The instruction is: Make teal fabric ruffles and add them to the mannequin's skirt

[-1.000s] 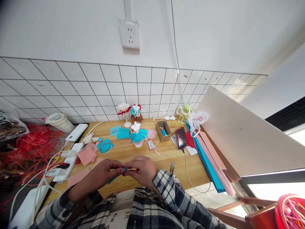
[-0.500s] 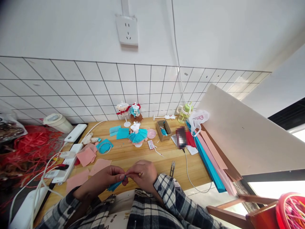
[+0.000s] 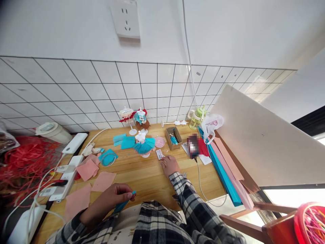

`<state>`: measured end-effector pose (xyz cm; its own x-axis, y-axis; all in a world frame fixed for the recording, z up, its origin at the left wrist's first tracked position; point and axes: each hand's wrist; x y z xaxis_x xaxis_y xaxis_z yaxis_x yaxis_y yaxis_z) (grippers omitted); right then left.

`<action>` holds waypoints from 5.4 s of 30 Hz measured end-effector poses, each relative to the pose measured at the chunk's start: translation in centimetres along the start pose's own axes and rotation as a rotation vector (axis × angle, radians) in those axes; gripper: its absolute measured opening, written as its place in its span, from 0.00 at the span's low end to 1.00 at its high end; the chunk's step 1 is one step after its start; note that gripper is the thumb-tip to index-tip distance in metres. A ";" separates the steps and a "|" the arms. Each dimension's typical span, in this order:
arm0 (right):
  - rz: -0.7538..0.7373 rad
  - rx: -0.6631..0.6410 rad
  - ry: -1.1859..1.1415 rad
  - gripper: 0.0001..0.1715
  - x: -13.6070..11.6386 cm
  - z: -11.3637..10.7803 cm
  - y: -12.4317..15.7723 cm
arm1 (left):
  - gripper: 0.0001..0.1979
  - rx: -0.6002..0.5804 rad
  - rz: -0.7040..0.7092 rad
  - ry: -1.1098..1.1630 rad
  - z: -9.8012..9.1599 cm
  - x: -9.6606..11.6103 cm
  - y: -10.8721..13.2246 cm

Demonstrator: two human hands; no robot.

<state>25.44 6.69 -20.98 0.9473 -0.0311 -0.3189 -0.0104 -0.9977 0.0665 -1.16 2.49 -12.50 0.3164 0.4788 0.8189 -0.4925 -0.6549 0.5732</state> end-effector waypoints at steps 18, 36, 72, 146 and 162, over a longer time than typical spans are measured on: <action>-0.084 -0.236 0.351 0.14 0.8 5.9 -6.1 | 0.22 0.037 -0.019 0.097 -1.0 -0.3 -1.4; -0.060 -0.300 -1.052 0.20 -7.1 -5.6 3.1 | 0.15 0.455 0.299 -0.112 -1.1 4.3 0.3; 0.086 -0.261 -1.099 0.19 -13.9 -8.7 7.2 | 0.13 0.508 0.628 -0.490 1.2 5.4 5.1; -0.205 -0.157 -0.774 0.10 -12.1 -10.4 6.8 | 0.14 0.494 0.567 -0.425 2.0 5.3 5.4; -0.756 0.374 0.037 0.14 -10.1 -10.4 7.4 | 0.11 0.409 0.562 -0.473 1.5 5.3 5.7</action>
<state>19.07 0.25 -7.47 0.7518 0.6483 -0.1205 0.5313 -0.7038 -0.4716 -1.11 0.44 -4.88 0.4635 -0.2176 0.8590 -0.3743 -0.9267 -0.0328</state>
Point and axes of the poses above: each hand's wrist, its own y-axis away from the middle knuckle, its own z-axis out of the palm, x = y × z, and after that the axes turned 13 degrees about y, right-handed
